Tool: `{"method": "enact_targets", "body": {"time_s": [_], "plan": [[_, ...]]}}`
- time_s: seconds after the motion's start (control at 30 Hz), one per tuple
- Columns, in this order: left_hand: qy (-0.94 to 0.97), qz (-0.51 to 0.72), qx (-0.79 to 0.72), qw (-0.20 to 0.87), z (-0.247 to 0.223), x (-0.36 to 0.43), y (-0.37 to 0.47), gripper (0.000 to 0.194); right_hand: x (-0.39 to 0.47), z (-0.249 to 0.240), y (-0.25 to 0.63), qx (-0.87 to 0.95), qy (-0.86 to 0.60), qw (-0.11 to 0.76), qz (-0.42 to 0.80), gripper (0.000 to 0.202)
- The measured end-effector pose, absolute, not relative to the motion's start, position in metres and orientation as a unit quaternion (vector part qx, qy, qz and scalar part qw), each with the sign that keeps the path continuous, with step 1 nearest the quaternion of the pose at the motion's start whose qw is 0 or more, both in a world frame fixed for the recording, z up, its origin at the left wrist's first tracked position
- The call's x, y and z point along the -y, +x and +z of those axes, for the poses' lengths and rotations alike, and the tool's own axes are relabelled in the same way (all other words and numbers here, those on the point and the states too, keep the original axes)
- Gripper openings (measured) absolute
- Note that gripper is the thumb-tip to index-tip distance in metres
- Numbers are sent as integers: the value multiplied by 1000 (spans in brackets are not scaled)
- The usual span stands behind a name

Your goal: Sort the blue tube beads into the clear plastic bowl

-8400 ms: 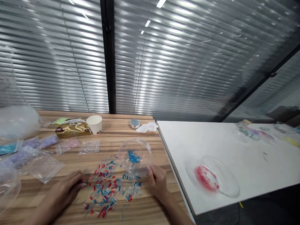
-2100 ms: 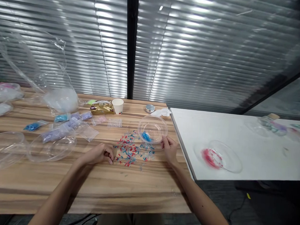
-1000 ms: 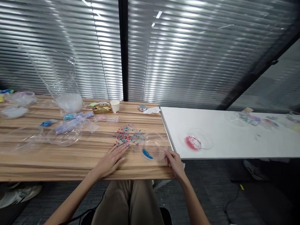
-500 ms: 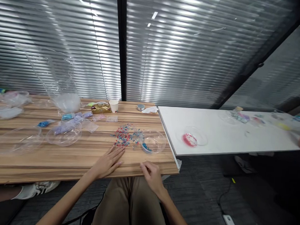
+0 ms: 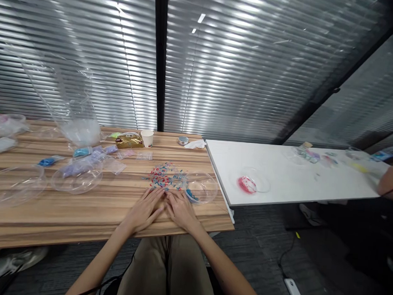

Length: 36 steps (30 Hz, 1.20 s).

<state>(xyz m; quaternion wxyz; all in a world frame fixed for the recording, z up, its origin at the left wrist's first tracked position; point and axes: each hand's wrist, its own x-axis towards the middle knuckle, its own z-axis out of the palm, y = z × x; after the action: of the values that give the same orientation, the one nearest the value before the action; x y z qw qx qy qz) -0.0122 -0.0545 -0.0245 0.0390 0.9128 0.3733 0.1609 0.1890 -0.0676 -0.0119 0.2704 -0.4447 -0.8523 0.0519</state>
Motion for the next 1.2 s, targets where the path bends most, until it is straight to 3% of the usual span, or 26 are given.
{"method": "enact_targets", "body": {"time_s": [0.5, 0.9, 1.2], "plan": [[910, 155, -383, 45, -24, 56, -10, 59, 71, -17, 187, 841, -460, 283, 35, 30], [899, 166, -406, -5, -28, 60, -13, 80, 66, -24, 176, 841, -476, 257, 30, 34], [901, 153, -407, 12, -25, 62, -14, 71, 68, -24, 183, 854, -444, 269, 30, 43]]}}
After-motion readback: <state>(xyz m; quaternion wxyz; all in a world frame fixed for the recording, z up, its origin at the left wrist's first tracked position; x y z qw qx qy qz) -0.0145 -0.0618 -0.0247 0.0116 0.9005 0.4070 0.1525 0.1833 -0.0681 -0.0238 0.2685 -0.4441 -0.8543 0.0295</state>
